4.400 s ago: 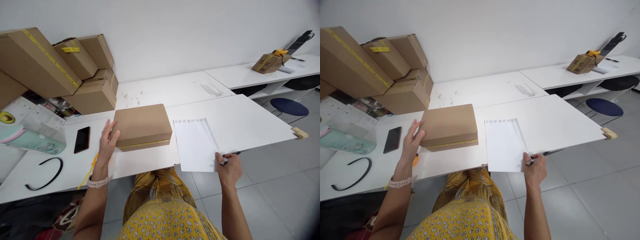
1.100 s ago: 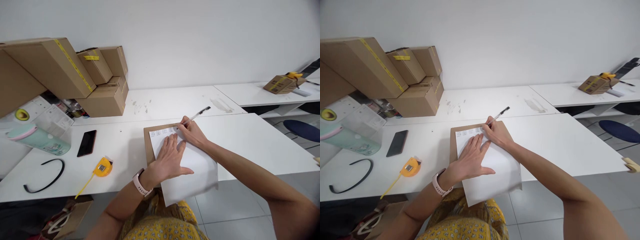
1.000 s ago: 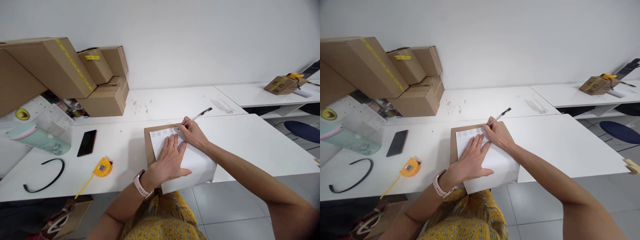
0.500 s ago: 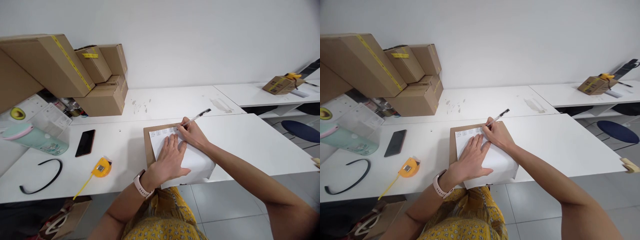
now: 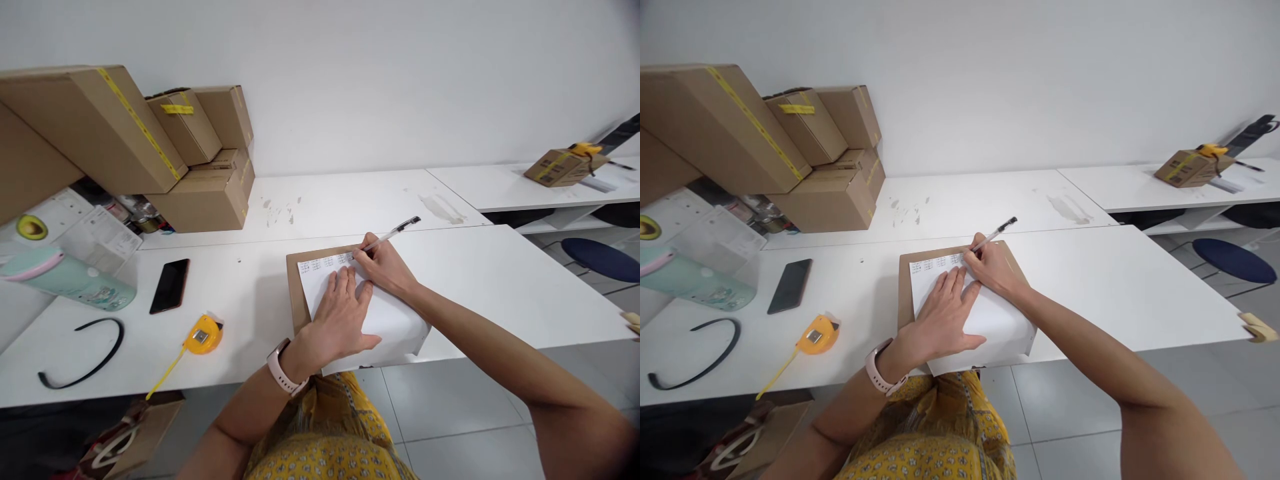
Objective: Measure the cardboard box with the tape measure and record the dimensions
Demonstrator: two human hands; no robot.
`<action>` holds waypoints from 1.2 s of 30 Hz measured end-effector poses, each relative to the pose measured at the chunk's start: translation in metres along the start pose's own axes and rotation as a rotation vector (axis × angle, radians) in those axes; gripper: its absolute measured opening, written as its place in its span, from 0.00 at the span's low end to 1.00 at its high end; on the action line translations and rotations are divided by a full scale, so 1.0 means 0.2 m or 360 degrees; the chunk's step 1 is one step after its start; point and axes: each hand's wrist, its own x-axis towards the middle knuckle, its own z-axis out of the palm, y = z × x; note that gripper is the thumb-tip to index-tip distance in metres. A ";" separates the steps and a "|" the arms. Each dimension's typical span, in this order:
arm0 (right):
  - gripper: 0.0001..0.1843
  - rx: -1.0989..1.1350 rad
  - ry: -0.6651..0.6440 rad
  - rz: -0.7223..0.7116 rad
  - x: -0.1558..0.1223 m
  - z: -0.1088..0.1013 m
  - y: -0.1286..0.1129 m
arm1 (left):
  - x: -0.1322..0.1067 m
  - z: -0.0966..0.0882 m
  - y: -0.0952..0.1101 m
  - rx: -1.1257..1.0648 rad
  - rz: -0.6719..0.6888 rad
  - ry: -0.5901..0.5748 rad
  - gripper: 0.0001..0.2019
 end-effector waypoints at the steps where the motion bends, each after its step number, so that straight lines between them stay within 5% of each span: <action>1: 0.09 -0.0003 -0.0004 0.0000 0.00 0.00 -0.01 | 0.00 0.00 0.00 0.0001 0.0001 -0.0005 0.48; 36: 0.07 -0.0149 0.0112 -0.0003 0.02 0.00 0.09 | 0.00 -0.01 0.00 0.0038 -0.0008 -0.0043 0.49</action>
